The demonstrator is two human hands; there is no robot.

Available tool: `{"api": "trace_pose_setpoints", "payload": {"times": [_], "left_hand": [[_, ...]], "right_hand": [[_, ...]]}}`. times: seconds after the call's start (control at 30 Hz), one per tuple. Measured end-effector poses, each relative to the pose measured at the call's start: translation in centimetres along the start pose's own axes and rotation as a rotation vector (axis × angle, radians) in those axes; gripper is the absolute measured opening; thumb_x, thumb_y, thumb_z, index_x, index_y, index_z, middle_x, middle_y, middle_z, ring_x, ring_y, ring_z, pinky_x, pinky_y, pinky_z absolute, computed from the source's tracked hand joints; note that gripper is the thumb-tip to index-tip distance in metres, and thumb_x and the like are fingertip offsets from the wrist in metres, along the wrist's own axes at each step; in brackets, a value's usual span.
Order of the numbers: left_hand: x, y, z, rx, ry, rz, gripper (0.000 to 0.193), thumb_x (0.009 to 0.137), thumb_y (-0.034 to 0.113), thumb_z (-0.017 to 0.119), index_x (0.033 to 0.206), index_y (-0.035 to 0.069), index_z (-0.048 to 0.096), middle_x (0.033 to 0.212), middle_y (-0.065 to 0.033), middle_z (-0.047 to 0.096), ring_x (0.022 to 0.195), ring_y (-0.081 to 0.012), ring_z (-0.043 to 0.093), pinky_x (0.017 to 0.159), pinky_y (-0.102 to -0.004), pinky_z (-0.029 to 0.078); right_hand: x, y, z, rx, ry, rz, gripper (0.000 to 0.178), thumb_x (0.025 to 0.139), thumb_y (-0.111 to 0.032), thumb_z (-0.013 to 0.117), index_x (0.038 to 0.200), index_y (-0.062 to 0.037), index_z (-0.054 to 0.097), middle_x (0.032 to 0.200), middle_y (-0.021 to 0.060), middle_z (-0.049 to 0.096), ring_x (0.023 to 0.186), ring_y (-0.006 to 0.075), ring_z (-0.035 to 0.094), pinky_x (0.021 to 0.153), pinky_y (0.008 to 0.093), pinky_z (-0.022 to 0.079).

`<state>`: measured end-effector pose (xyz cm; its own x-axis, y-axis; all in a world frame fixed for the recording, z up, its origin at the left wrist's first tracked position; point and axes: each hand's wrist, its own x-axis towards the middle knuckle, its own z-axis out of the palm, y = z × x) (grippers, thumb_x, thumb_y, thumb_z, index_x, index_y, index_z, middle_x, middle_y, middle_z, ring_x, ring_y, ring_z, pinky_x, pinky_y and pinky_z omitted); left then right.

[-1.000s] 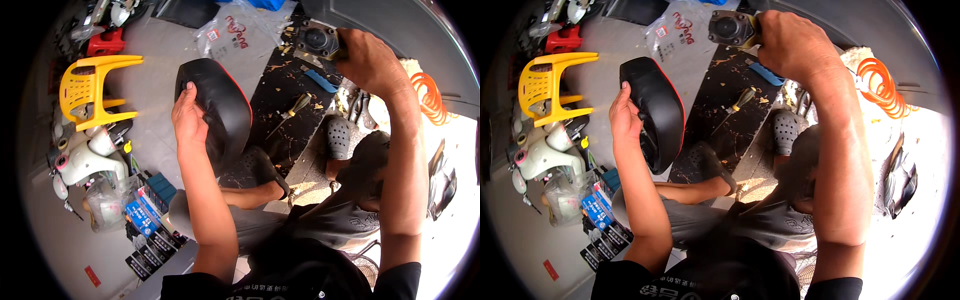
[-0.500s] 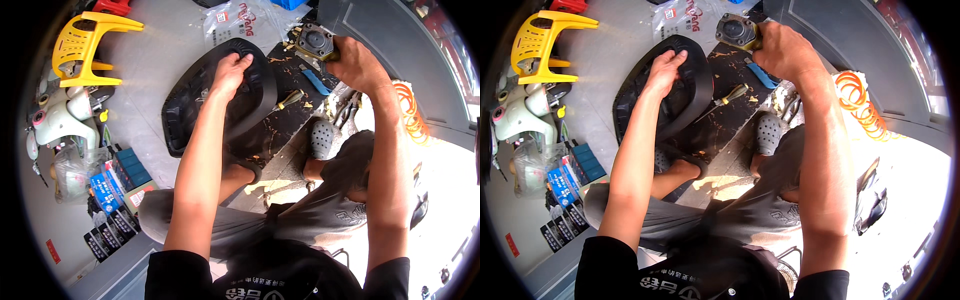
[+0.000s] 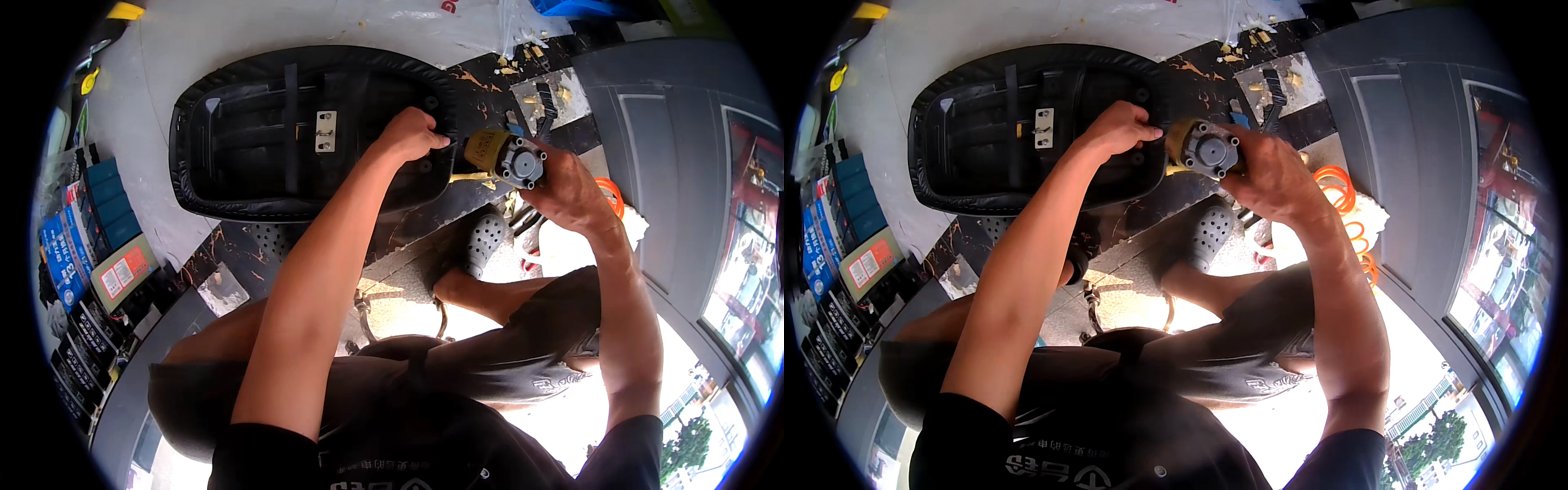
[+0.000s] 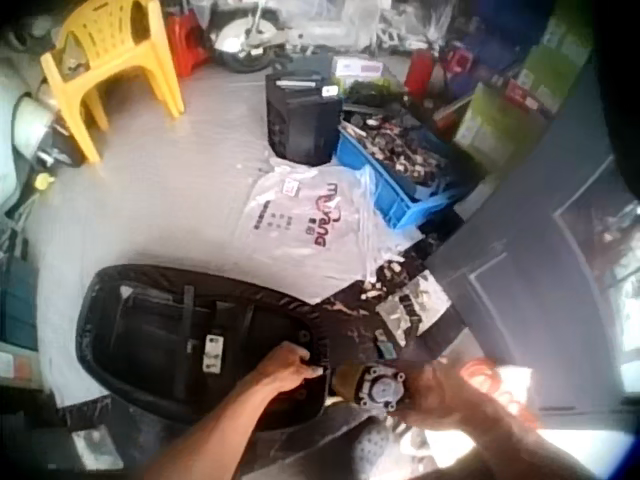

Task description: The person is repairing a chair seat by using a pneumatic staple gun to attach a black fabric cover to the underside of the seat. They repeatedly position the fabric and drive staples along the edges to secure it.

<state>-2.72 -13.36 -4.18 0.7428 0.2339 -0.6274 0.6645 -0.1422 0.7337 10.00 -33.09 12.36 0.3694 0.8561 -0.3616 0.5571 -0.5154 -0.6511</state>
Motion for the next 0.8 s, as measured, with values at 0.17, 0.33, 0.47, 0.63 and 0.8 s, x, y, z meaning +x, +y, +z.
{"api": "trace_pose_setpoints", "payload": {"times": [0.17, 0.33, 0.47, 0.63, 0.8], "left_hand": [[-0.5, -1.1, 0.0, -0.283, -0.020, -0.061, 0.027, 0.083, 0.021, 0.077, 0.096, -0.002, 0.072, 0.079, -0.0165, 0.070, 0.065, -0.0239, 0.066, 0.069, -0.0369, 0.051], [-0.3, -1.2, 1.0, 0.024, 0.210, -0.117, 0.030, 0.083, 0.027, 0.077, 0.105, 0.008, 0.074, 0.101, -0.0127, 0.073, 0.095, -0.0293, 0.070, 0.085, -0.0392, 0.055], [-0.4, -2.3, 1.8, -0.057, 0.309, -0.193, 0.029, 0.082, 0.028, 0.077, 0.105, 0.011, 0.075, 0.103, -0.0117, 0.073, 0.102, -0.0311, 0.068, 0.087, -0.0403, 0.054], [-1.2, -1.1, 2.8, -0.031, 0.431, -0.219, 0.026, 0.080, 0.027, 0.074, 0.102, 0.014, 0.077, 0.097, -0.0113, 0.074, 0.095, -0.0320, 0.070, 0.083, -0.0405, 0.055], [-2.2, -0.8, 3.4, -0.078, 0.516, -0.208, 0.019, 0.080, 0.023, 0.071, 0.097, 0.018, 0.077, 0.098, -0.0134, 0.073, 0.096, -0.0346, 0.069, 0.084, -0.0432, 0.056]], "right_hand": [[2.1, -0.6, 0.5, -0.037, -0.147, 0.077, 0.039, 0.077, -0.002, 0.066, 0.115, 0.0032, 0.061, 0.090, 0.0210, 0.070, 0.083, 0.0349, 0.068, 0.076, 0.0385, 0.052], [1.8, 1.2, 1.2, -0.007, -0.050, 0.080, 0.040, 0.075, 0.003, 0.066, 0.115, 0.0028, 0.060, 0.091, 0.0166, 0.071, 0.083, 0.0263, 0.068, 0.077, 0.0369, 0.052], [2.5, 1.2, 2.4, -0.062, -0.068, 0.033, 0.034, 0.076, -0.001, 0.064, 0.109, 0.0032, 0.060, 0.087, 0.0189, 0.068, 0.080, 0.0311, 0.067, 0.075, 0.0379, 0.052], [5.0, 0.6, 3.5, -0.264, -0.167, 0.036, 0.045, 0.076, -0.013, 0.061, 0.121, -0.0074, 0.060, 0.092, 0.0239, 0.069, 0.090, 0.0445, 0.065, 0.084, 0.0494, 0.052], [6.0, -0.3, 4.2, -0.357, -0.214, -0.002, 0.051, 0.075, -0.010, 0.064, 0.125, -0.0022, 0.055, 0.079, 0.0233, 0.066, 0.078, 0.0431, 0.065, 0.072, 0.0480, 0.051]]}}
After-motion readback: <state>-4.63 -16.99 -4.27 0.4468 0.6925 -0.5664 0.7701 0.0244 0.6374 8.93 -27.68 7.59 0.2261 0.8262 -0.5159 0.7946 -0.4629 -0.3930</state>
